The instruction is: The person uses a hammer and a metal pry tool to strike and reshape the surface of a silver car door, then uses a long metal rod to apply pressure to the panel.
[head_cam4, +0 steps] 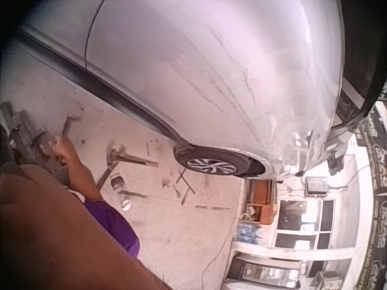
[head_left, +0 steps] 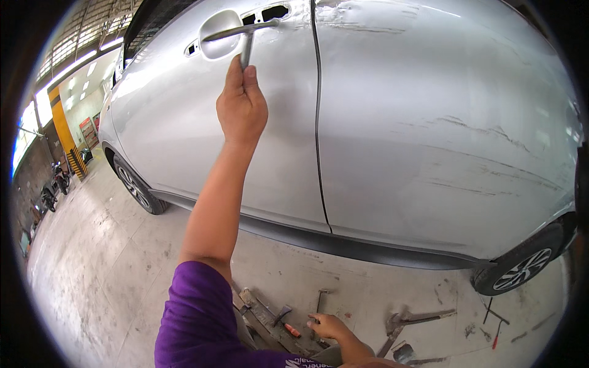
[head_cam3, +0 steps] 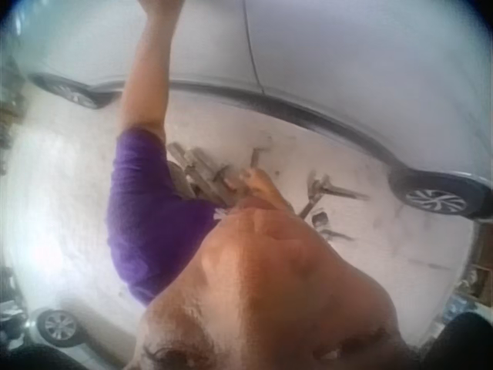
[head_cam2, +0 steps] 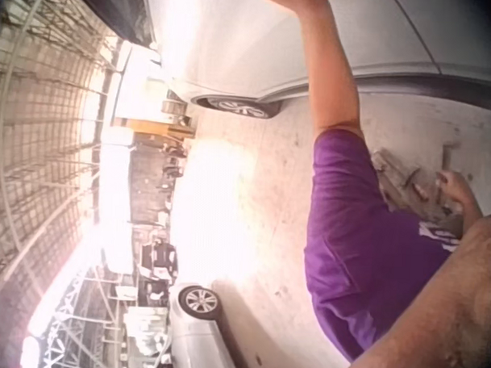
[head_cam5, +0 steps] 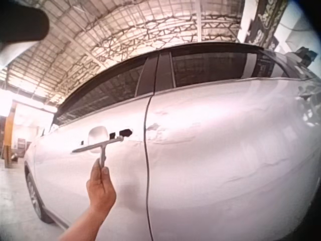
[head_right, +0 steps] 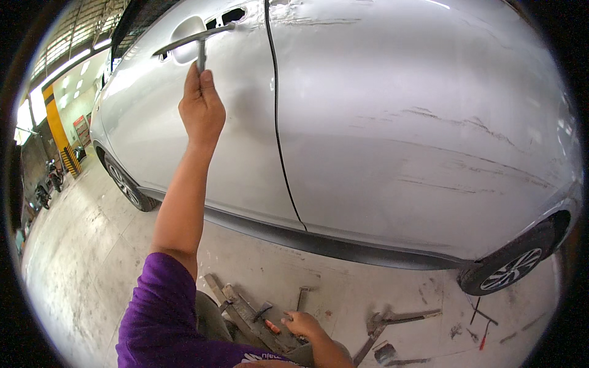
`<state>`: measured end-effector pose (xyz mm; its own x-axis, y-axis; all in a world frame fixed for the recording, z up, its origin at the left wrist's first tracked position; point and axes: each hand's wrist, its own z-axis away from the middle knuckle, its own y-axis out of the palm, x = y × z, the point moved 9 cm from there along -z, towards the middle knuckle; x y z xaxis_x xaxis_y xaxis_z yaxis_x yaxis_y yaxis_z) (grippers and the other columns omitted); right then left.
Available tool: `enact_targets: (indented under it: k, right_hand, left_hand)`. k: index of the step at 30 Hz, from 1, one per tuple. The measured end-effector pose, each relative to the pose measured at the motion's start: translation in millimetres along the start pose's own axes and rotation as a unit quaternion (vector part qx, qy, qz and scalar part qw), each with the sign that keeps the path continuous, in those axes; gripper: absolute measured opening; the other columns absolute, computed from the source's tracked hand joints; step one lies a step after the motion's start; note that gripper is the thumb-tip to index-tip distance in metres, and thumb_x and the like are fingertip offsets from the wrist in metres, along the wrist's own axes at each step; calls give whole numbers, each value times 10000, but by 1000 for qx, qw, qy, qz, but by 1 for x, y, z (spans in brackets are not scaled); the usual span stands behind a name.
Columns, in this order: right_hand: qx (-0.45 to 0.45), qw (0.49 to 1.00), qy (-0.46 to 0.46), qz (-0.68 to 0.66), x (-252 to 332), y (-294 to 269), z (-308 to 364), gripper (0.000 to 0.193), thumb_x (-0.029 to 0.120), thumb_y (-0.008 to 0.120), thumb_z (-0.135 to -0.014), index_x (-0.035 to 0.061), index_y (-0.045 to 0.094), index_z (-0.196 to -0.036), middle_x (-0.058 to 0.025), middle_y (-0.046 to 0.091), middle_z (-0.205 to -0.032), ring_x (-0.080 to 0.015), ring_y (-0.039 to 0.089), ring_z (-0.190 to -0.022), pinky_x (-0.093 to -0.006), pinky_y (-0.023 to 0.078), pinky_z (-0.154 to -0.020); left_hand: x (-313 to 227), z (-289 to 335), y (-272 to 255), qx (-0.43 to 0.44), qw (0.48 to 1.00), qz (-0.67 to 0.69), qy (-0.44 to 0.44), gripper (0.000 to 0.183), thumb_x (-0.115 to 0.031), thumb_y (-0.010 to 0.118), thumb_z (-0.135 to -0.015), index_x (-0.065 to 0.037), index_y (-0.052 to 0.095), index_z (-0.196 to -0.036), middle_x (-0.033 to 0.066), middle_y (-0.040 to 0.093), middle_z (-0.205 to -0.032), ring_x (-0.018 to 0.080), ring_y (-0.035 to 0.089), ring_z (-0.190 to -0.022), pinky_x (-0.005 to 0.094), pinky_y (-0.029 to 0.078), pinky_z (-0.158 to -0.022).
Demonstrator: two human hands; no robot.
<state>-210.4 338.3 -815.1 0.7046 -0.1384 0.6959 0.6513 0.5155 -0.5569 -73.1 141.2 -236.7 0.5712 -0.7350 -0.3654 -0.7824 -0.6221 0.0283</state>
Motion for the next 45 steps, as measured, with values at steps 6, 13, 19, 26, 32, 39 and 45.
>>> enact_targets:
  k: [6, 13, 19, 26, 32, 39, 45]
  right_hand:
    - [-13, 1000, 0, 9, -2, 2, -3, 555, 481, 570, -911, 165, 554, -1368, -212, 666, -1156, -356, 630, -1093, -411, 483, -938]
    - [-4, 1000, 1, -3, 7, 5, 3, 552, 476, 571, -911, 163, 556, -1366, -212, 666, -1155, -359, 625, -1100, -415, 479, -948]
    - [3, 1000, 11, 1, 4, 6, 3, 558, 480, 567, -913, 163, 547, -1372, -212, 652, -1195, -366, 617, -1116, -421, 475, -957]
    - [7, 1000, 13, -5, 6, 9, 2, 561, 480, 567, -917, 144, 549, -1366, -212, 646, -1209, -372, 615, -1118, -419, 473, -959]
    - [-40, 999, 17, -16, 10, 1, 2, 573, 476, 587, -920, 118, 549, -1366, -202, 670, -1158, -333, 637, -1098, -393, 483, -936]
    - [-409, 854, -241, -211, 94, -93, 60, 625, 290, 684, -896, 12, 456, -1407, -121, 623, -1141, -210, 582, -1073, -339, 448, -936]
    - [-290, 894, -175, -293, 126, -83, 48, 564, 189, 684, -886, -5, 463, -1368, -126, 610, -1123, -191, 592, -993, -327, 497, -854]
  left_hand:
    - [8, 12, -15, -60, 996, 20, 56, 349, -238, 480, -1025, -24, 536, -1296, 111, 650, -776, 183, 592, -626, 316, 472, -614]
    - [7, 18, -12, -15, 993, -32, 117, 335, -223, 516, -1008, -34, 540, -1284, 161, 679, -807, 315, 657, -690, 388, 514, -660]
    - [-9, 14, -19, -53, 990, 50, 120, 338, -200, 520, -1005, -13, 524, -1287, 156, 660, -758, 294, 659, -671, 351, 516, -655]
    - [-24, -3, -15, -16, 992, 68, 109, 311, -234, 497, -1001, -49, 540, -1247, 165, 691, -817, 361, 669, -708, 440, 518, -620]
    - [0, 20, -12, 51, 997, 31, 48, 238, -190, 500, -1004, -35, 519, -1184, 179, 631, -762, 410, 612, -661, 432, 469, -577]
    - [25, 255, -34, 359, 820, 327, -303, 273, -263, 518, -1024, -4, 523, -1109, 57, 611, -822, 134, 602, -698, 286, 496, -658]
    - [15, 357, -38, 462, 696, 374, -404, 261, -262, 523, -1019, -39, 559, -1151, 81, 638, -1068, 162, 629, -839, 333, 523, -794]
